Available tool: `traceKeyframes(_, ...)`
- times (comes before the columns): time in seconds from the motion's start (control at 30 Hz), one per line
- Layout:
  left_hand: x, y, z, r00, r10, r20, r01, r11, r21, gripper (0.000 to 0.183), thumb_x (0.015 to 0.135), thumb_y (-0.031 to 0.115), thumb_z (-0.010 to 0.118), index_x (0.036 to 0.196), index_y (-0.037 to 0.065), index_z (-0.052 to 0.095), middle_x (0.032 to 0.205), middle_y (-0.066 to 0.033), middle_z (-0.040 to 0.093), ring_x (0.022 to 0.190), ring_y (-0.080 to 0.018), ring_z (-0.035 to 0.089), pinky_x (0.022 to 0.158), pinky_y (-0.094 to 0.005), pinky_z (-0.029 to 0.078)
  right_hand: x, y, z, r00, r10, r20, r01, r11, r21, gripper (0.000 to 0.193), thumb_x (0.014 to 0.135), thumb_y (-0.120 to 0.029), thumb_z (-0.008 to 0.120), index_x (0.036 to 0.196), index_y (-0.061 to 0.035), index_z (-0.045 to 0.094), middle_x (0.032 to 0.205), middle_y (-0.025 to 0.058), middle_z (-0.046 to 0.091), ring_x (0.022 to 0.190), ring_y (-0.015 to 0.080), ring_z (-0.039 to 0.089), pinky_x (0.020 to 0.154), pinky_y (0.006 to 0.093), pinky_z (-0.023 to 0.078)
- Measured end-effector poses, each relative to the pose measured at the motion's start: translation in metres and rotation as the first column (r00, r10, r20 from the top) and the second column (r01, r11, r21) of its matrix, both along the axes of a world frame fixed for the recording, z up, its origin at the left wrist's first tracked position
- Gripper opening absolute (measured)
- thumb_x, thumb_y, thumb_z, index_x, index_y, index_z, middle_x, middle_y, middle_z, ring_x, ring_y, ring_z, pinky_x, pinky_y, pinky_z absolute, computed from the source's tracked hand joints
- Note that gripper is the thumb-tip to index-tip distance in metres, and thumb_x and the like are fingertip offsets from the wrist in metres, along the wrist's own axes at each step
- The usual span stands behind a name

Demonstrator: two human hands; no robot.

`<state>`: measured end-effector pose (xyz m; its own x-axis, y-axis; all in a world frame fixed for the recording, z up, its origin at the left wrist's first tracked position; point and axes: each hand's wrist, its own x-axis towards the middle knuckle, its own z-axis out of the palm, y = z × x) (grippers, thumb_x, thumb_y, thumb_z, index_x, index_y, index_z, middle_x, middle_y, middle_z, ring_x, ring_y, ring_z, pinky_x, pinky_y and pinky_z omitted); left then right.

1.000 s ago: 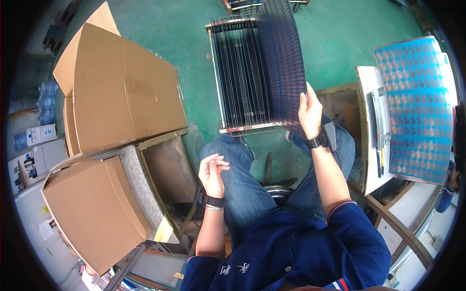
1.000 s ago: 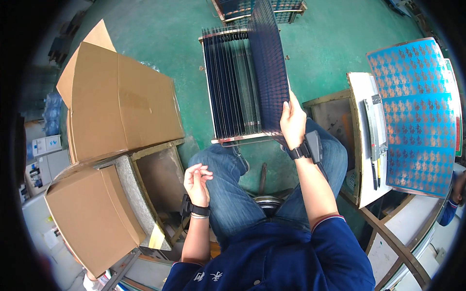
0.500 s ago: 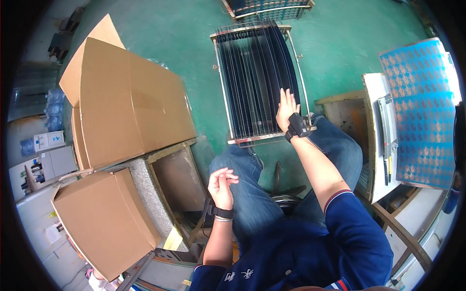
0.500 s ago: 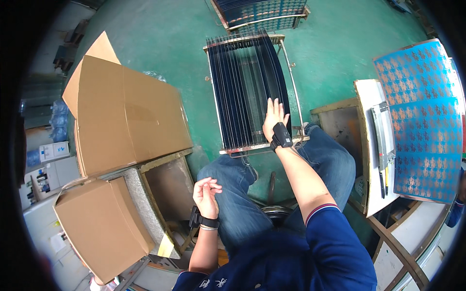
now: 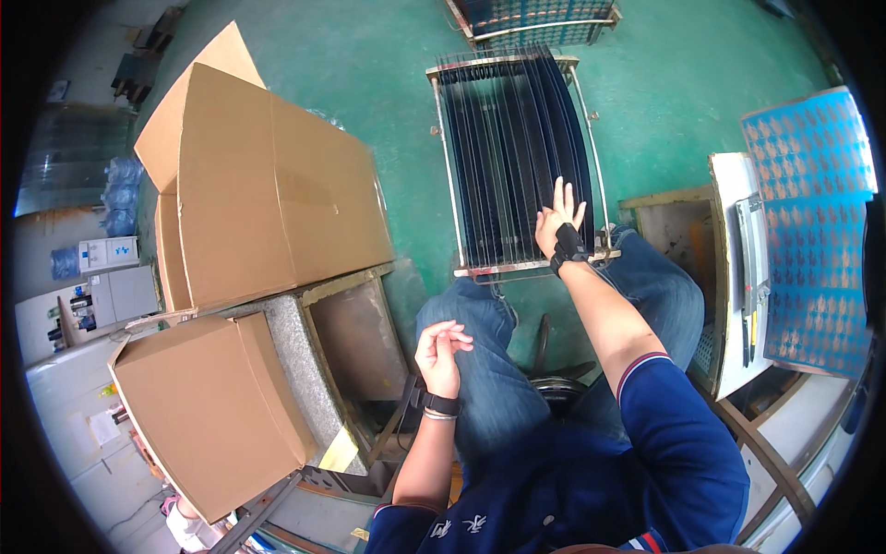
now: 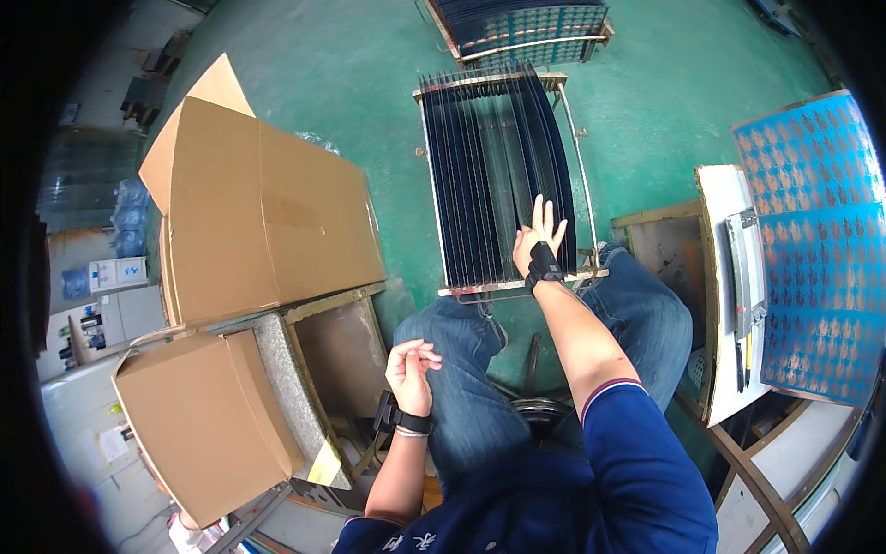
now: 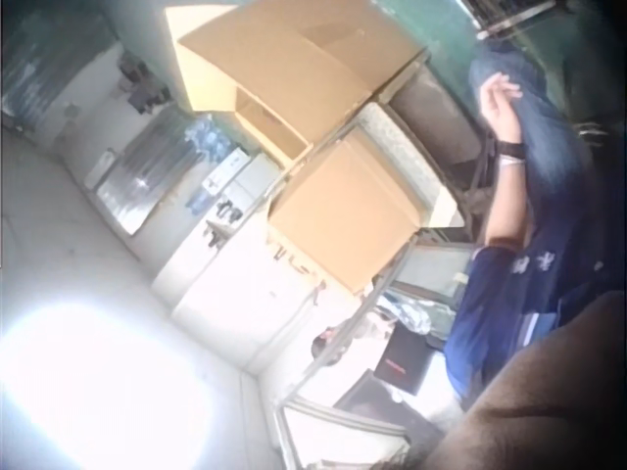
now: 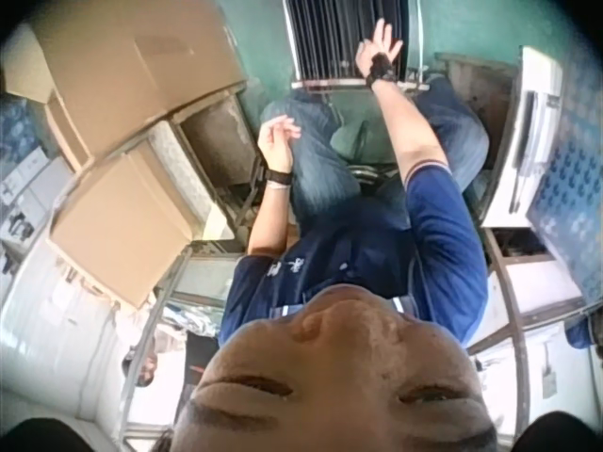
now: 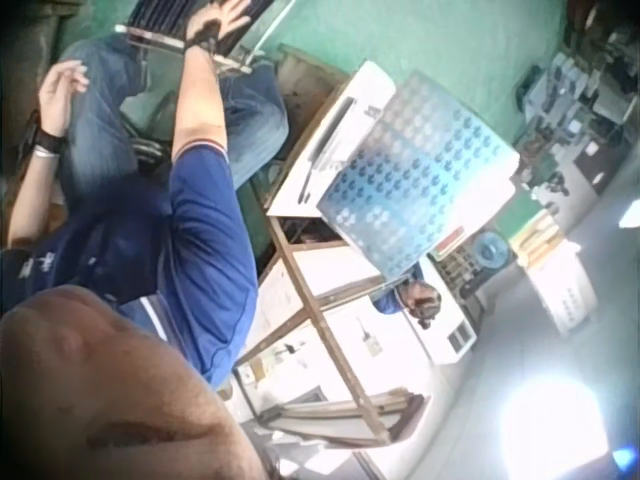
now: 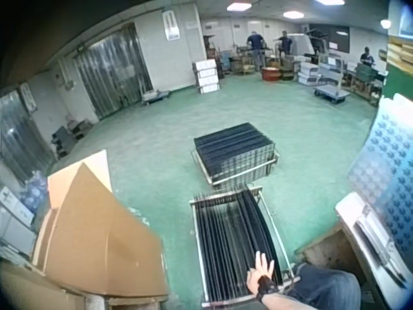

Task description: Inspecting large blue patterned metal sheets by lifting them and checking for defects.

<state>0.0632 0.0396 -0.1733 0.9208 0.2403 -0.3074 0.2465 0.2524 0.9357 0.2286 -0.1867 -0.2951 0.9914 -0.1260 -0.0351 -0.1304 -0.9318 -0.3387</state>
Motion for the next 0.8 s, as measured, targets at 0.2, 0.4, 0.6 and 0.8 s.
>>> traceKeyframes(0.2, -0.003, 0.003, -0.002, 1.000, 0.027, 0.004, -0.027, 0.999, -0.035, 0.018, 0.096, 0.010, 0.040, 0.103, -0.002, 0.052, 0.092, -0.0157, 0.059, 0.071, -0.0186, 0.062, 0.062, -0.0289, 0.053, -0.010, -0.013, 0.134, 0.990, 0.045, 0.136, -0.099, 0.903, 0.418, 0.024, 0.086, -0.017, 0.051, 0.081, 0.0038, 0.062, 0.114, 0.0222, 0.058, 0.111, 0.0340, 0.053, 0.095, 0.0439, 0.040)
traceKeyframes(0.4, 0.009, 0.007, 0.011, 0.999, 0.046, 0.020, -0.041, 0.975, -0.219, 0.021, 0.096, 0.012, 0.042, 0.110, -0.001, 0.051, 0.099, -0.0136, 0.059, 0.082, -0.0195, 0.061, 0.071, -0.0300, 0.052, -0.105, -0.171, 0.272, 0.995, -0.098, 0.019, 0.037, 0.540, 0.841, 0.034, 0.089, -0.021, 0.055, 0.109, 0.0064, 0.058, 0.100, 0.0114, 0.064, 0.091, 0.0176, 0.061, 0.079, 0.0295, 0.048)
traceKeyframes(0.6, 0.049, -0.029, 0.102, 0.962, -0.089, 0.257, 0.233, 0.756, -0.612, 0.049, 0.097, 0.039, 0.034, 0.132, 0.003, 0.035, 0.115, -0.0122, 0.054, 0.101, -0.0201, 0.057, 0.085, -0.0325, 0.048, -0.190, -0.184, 0.283, 0.975, -0.213, -0.062, 0.090, 0.125, 0.988, 0.025, 0.091, -0.023, 0.050, 0.090, -0.0003, 0.060, 0.081, 0.0057, 0.062, 0.070, 0.0102, 0.057, 0.064, 0.0239, 0.045)
traceKeyframes(0.8, 0.039, -0.047, 0.151, 0.907, -0.076, 0.414, 0.265, 0.867, -0.422, 0.043, 0.098, 0.026, 0.038, 0.135, 0.004, 0.032, 0.122, -0.0118, 0.052, 0.109, -0.0165, 0.052, 0.091, -0.0312, 0.045, -0.230, -0.170, 0.263, 0.987, -0.142, -0.073, 0.076, 0.021, 0.997, 0.028, 0.092, -0.023, 0.048, 0.100, 0.0015, 0.059, 0.089, 0.0081, 0.064, 0.077, 0.0127, 0.060, 0.069, 0.0246, 0.047)
